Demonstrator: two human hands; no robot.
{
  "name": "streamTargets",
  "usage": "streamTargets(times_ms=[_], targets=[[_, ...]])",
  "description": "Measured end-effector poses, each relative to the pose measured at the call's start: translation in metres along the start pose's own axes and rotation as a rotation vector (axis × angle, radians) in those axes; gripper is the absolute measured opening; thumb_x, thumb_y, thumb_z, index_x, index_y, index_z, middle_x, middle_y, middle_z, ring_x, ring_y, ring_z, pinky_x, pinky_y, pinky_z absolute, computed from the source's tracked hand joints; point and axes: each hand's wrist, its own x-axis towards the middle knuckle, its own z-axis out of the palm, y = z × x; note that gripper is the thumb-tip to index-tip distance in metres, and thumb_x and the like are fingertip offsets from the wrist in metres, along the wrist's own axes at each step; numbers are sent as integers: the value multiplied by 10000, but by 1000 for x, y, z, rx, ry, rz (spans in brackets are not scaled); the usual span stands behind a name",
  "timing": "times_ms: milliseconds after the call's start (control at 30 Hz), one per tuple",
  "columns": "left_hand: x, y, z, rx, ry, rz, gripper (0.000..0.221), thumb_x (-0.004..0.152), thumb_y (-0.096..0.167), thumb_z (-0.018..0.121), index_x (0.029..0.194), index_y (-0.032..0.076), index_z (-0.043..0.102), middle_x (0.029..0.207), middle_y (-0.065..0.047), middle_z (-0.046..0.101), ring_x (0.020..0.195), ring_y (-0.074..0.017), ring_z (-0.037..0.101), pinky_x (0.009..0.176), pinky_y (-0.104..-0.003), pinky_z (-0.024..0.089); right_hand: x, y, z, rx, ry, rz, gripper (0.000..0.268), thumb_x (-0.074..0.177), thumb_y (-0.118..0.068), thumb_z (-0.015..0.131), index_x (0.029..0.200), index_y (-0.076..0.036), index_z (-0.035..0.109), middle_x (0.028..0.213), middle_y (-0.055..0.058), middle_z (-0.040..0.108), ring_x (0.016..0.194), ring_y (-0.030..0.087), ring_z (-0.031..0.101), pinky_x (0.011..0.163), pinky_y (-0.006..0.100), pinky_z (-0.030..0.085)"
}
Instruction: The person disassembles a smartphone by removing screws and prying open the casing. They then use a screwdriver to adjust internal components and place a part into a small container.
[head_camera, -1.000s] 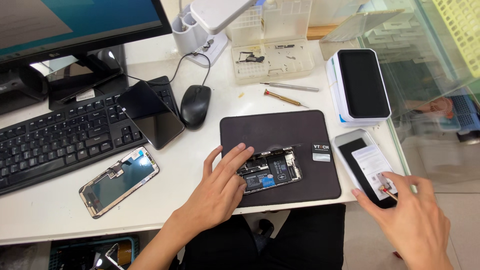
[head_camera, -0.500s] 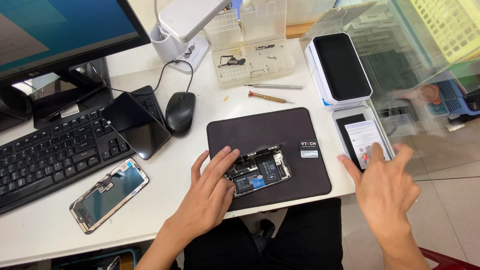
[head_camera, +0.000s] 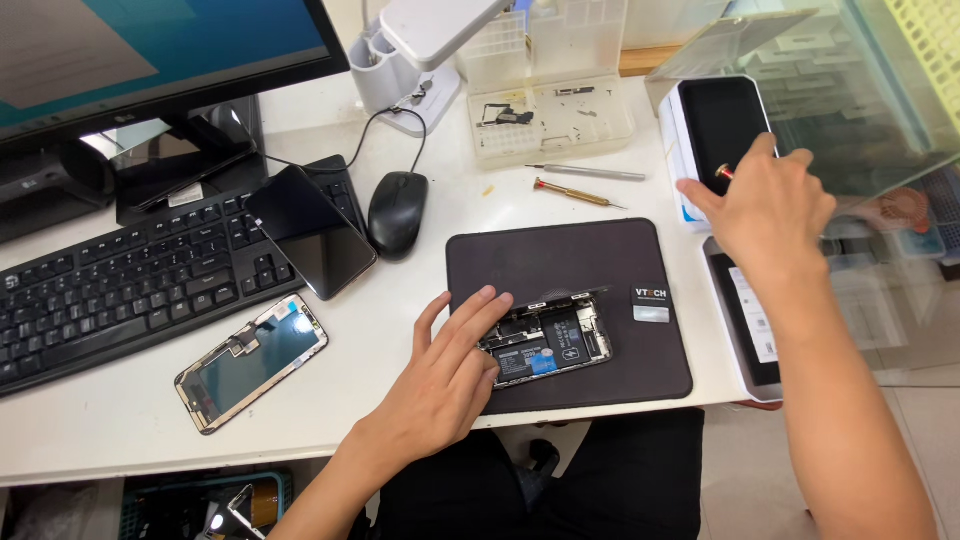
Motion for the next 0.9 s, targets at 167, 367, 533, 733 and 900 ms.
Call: streamTargets(times_ms=[167, 367, 533, 733, 900], targets=[[0, -3, 1, 3, 5, 23, 111, 925, 21, 660, 901, 15, 552, 1547, -272, 434, 1492, -407, 401, 1195, -652, 247, -2, 2, -23, 39, -17, 69, 913, 777, -543, 889, 1309, 126, 566, 1183, 331, 576, 911, 483, 675, 757, 565, 565], [-3, -5, 1, -16, 13, 23, 114, 925, 26, 668, 901, 12, 558, 1557, -271, 432, 1503, -393, 403, 1208, -651, 250, -21, -24, -77, 222, -146, -493, 1023, 630, -452, 911, 1513, -93, 540, 1326, 162, 583, 1124, 333, 649, 887, 454, 559], [-2, -3, 0, -4, 14, 28, 113, 927, 35, 669, 901, 1, 565, 1559, -280, 431, 1505, -395, 399, 1210, -652, 245, -10, -89, -61, 467, -472, -714, 953, 575, -379, 910, 1439, -210, 545, 1354, 50, 557, 1117, 251, 646, 877, 390, 559], [-4, -2, -2, 10, 17, 23, 116, 927, 36, 665, 894, -6, 561, 1556, -276, 444, 1507, -386, 408, 1218, -649, 246, -15, -106, -42, 456, -432, -812, 974, 582, -346, 940, 1457, -186, 543, 1427, 73, 536, 1133, 256, 626, 888, 405, 546], [-6, -2, 0, 8, 15, 28, 123, 918, 38, 670, 887, -5, 560, 1557, -293, 438, 1504, -395, 402, 1215, -649, 240, -33, -73, -43, 801, -331, -835, 525, 701, -180, 871, 1184, -107, 682, 1212, 48, 652, 1017, 200, 679, 801, 310, 580]])
